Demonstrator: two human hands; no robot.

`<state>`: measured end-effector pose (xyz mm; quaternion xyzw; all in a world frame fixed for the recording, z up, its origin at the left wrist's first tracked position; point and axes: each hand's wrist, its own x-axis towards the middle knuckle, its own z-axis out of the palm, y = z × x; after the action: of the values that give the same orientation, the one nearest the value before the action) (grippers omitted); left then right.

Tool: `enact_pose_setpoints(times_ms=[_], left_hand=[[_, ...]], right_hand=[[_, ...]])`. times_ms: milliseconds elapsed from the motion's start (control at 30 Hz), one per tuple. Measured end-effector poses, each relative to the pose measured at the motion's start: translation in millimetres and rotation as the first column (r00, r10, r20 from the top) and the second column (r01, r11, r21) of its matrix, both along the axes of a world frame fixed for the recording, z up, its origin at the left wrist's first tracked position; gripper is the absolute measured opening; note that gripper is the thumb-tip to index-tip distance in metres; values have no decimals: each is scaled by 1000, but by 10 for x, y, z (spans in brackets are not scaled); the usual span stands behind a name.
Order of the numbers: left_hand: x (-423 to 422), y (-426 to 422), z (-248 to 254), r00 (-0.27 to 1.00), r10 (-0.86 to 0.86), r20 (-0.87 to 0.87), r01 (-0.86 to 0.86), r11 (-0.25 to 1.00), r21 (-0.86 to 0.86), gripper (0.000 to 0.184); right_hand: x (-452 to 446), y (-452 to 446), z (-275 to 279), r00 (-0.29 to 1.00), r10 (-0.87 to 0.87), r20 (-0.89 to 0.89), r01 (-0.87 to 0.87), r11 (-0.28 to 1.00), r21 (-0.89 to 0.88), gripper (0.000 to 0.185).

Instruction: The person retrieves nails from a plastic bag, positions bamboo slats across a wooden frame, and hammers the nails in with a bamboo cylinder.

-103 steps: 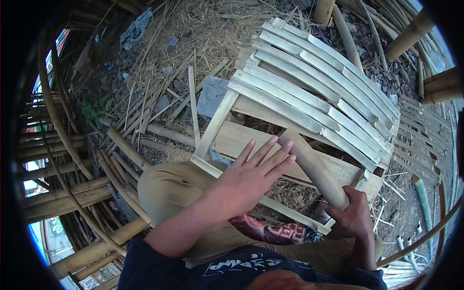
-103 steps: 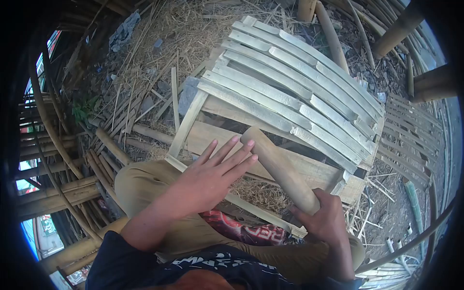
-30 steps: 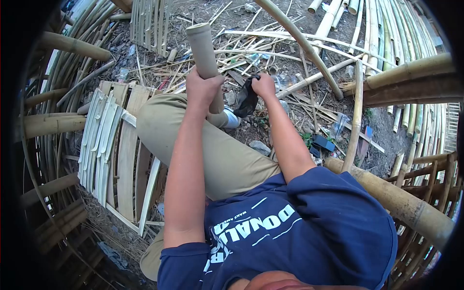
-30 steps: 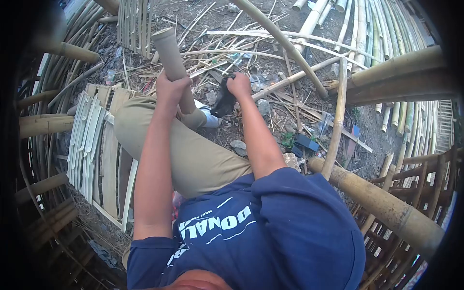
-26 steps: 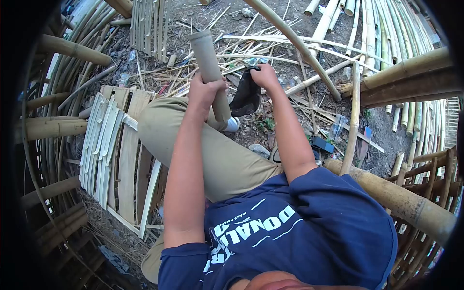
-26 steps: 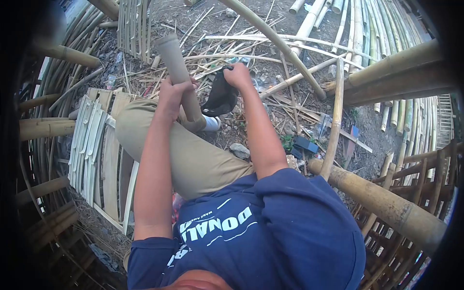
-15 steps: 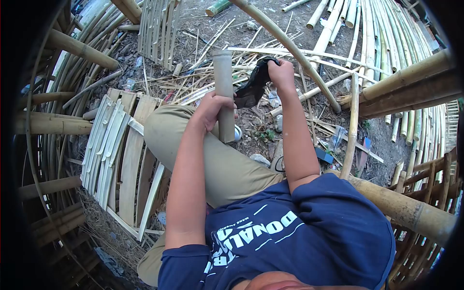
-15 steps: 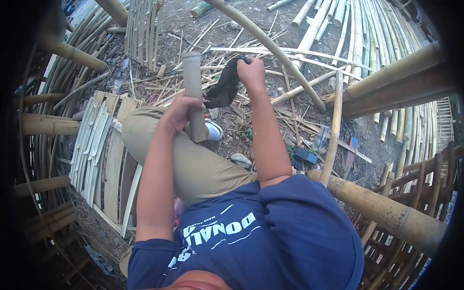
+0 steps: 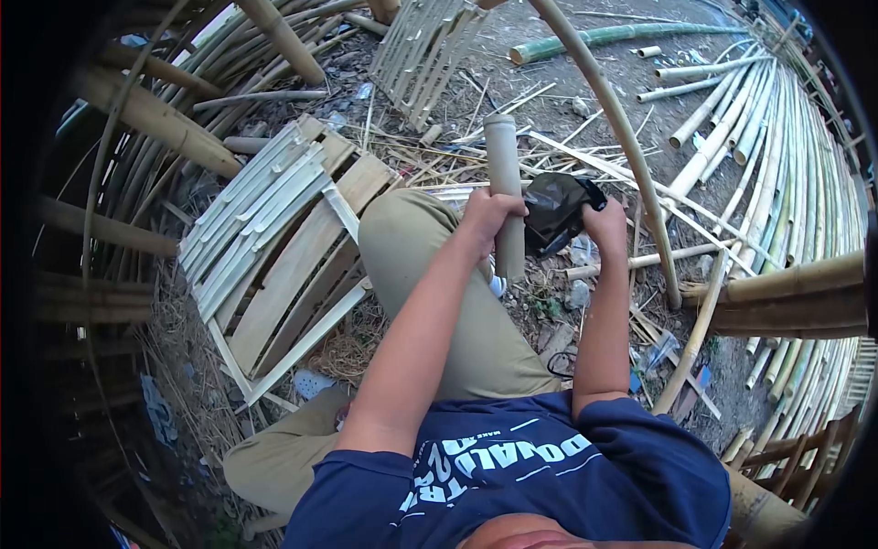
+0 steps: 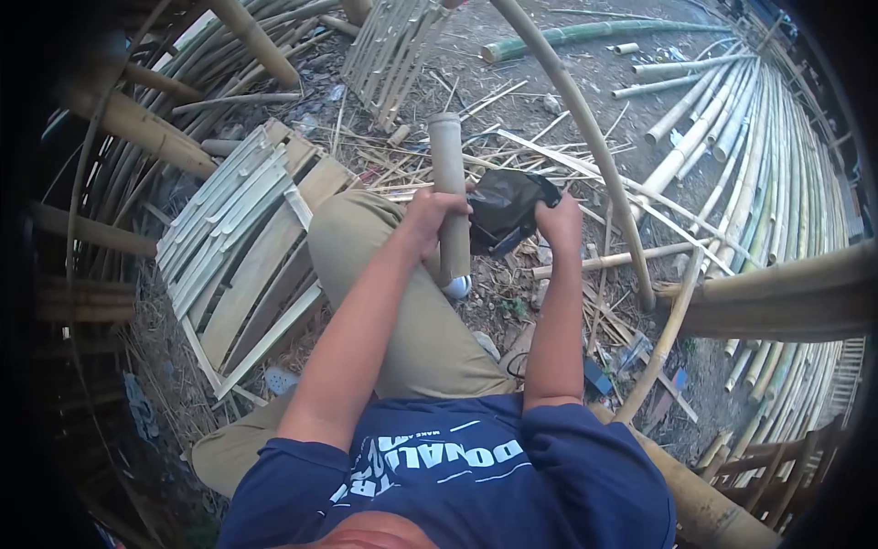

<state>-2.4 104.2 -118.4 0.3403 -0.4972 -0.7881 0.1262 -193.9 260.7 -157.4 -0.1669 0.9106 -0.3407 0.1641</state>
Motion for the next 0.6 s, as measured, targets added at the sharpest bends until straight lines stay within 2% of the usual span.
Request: enact_pose_setpoints(times_ms=[67,100,200,233,267,333,367,433,467,533,600], left_hand=[[-31,-32,-105,998,58,-36,-58,998,0,52],[-27,-44,-97,997,67,-27,-67,998,8,52],[-10,-46,-48,997,79,-10,-79,997,18,53],[-9,-37,-38,997,77,-14,-77,997,10,53],[-6,-33,-25,997,73,-20,-73,997,0,53],[2,-28,-47,999,40,-25,-40,999,-5,55],[4,-29,-57,1000,20,-23,-20,1000,5,55],[16,-27,-30,1000,-12,-12,13,999,29,56],[29,-18,-14,1000,-26,-2,26,999,45,56],[37,4,-17,999,-43,24,42,999,34,55],[49,1,-37,997,-42,59,44,999,-25,53]], right_hand=[[23,94,-95,987,126,-102,-115,987,110,56],[110,99,61,977,174,-124,-154,976,155,65],[261,-30,447,977,148,-155,-167,979,-113,56],[254,-103,460,984,166,-68,-178,951,-254,40],[237,-179,442,955,267,131,-210,916,-343,35],[210,-335,275,749,474,463,-202,828,-522,25],[239,-453,72,740,483,468,-254,845,-471,18],[377,-619,-107,827,449,338,-372,888,-269,28],[442,-667,-320,849,474,234,-363,844,-395,34],[552,-673,-384,871,435,228,-410,900,-147,37],[449,-735,-859,854,487,182,-493,870,-10,35]])
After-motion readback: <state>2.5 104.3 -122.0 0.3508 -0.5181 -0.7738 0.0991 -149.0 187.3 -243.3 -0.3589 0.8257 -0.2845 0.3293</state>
